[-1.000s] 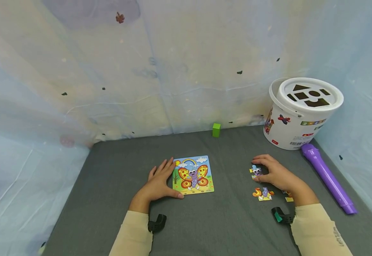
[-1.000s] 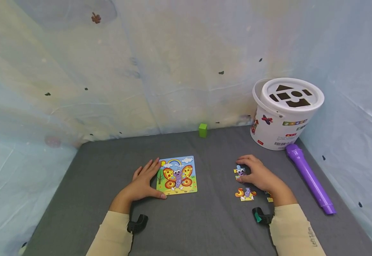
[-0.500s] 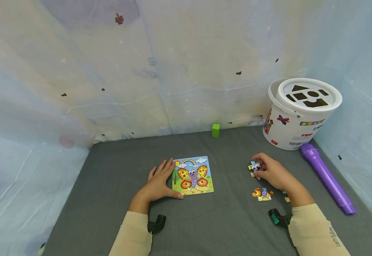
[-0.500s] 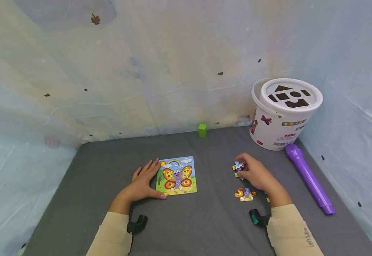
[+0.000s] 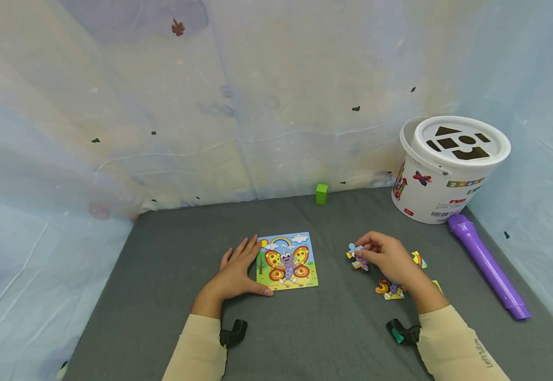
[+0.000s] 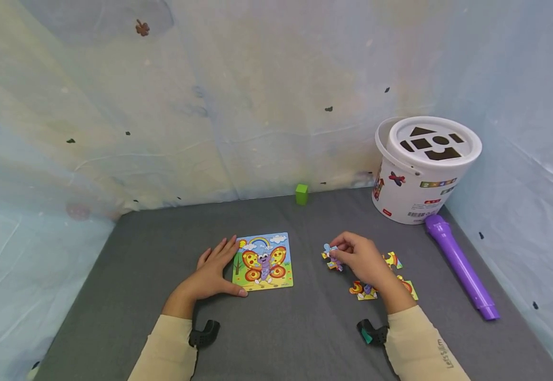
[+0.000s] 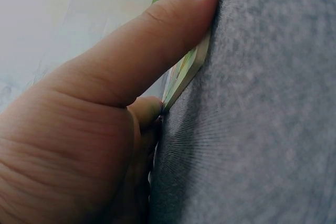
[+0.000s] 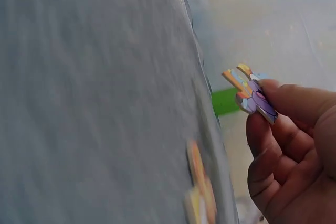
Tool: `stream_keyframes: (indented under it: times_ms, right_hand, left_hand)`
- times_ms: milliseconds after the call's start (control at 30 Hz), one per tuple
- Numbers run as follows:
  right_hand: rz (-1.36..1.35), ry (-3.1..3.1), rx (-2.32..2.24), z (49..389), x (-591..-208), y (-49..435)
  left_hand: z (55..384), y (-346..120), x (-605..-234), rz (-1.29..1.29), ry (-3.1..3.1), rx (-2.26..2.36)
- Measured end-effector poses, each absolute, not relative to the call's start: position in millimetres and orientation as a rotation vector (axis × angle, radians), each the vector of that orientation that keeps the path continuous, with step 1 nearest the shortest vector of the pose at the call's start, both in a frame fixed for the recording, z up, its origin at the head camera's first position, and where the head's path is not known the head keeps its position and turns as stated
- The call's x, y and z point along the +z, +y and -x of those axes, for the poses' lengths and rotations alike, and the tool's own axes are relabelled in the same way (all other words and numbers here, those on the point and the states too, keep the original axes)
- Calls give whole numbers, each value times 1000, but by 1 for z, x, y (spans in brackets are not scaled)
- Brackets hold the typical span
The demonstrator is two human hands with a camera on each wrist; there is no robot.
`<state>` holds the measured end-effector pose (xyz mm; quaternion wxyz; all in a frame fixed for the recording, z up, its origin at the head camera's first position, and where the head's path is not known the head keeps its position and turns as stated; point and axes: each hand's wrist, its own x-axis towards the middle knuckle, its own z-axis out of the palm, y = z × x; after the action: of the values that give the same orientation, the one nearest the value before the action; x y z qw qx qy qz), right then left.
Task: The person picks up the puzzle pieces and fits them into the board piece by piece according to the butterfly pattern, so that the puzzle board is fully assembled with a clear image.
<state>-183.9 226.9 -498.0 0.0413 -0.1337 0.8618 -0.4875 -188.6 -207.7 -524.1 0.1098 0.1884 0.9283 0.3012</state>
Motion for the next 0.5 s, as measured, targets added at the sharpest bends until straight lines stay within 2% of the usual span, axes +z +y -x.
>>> stream_keyframes:
  times_ms: [500]
  right_hand:
    - [404,2434,-1719,175,-511,172]
  left_hand:
    - [188,-205,-520,-512,2726,837]
